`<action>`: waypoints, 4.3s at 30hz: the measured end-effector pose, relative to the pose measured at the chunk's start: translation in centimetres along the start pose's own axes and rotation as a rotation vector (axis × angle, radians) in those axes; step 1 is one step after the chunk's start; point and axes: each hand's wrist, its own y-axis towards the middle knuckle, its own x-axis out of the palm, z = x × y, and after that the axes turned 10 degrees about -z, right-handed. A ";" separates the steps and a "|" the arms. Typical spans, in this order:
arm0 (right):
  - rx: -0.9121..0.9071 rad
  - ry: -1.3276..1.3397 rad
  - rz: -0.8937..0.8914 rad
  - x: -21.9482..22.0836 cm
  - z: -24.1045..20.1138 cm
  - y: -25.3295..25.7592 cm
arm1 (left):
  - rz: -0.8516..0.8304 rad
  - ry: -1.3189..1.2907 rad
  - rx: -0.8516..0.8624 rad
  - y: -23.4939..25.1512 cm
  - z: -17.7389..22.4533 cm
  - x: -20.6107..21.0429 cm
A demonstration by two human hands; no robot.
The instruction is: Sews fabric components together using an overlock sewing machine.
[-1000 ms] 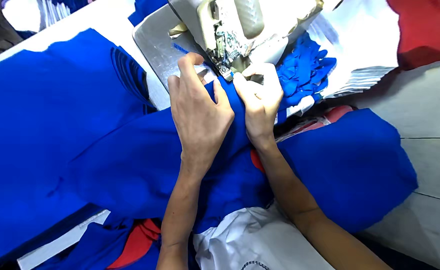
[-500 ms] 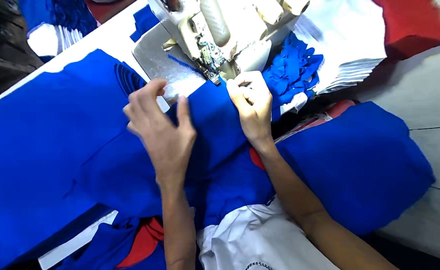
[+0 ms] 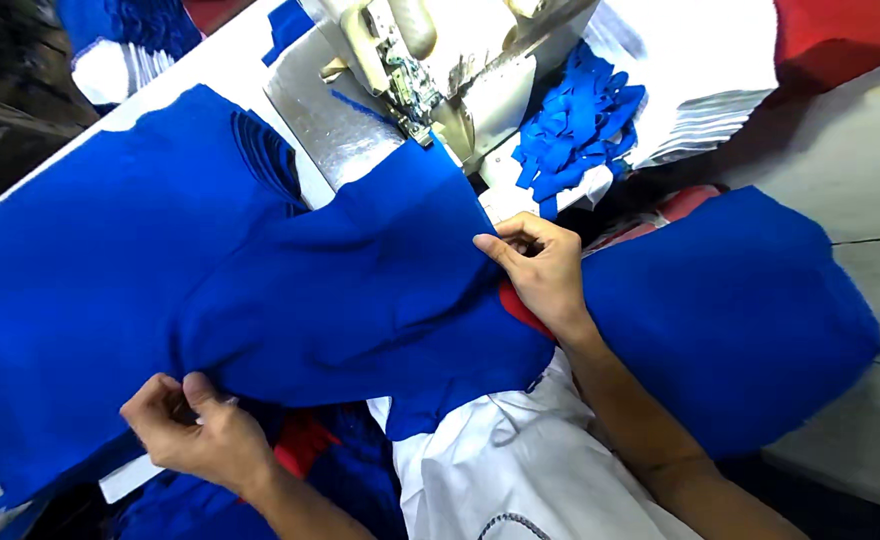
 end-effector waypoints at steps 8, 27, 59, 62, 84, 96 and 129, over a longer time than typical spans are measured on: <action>0.026 0.077 -0.019 0.2 0.1 -0.2 | -0.131 -0.616 -0.365 0.4 0.4 -0.5; 0.032 0.139 -0.077 -0.6 0.7 -1.9 | -0.357 -0.893 -0.440 -0.4 2.6 0.3; -0.139 0.140 -0.007 0.8 0.5 2.6 | -0.259 -0.760 -0.138 6.4 2.9 2.5; -0.126 0.106 -0.033 0.5 0.5 2.3 | -0.430 -0.636 -0.095 5.1 2.3 1.0; 0.036 -0.204 -0.114 -3.1 4.2 -3.3 | -0.087 -0.621 -0.068 -0.5 0.6 -0.7; 0.008 -0.160 -0.218 -2.7 5.3 -2.2 | -0.482 -0.554 -0.198 0.0 1.7 -1.1; -0.045 0.109 -0.131 -2.7 5.5 -3.8 | -0.327 -0.491 -0.164 -0.7 1.9 2.0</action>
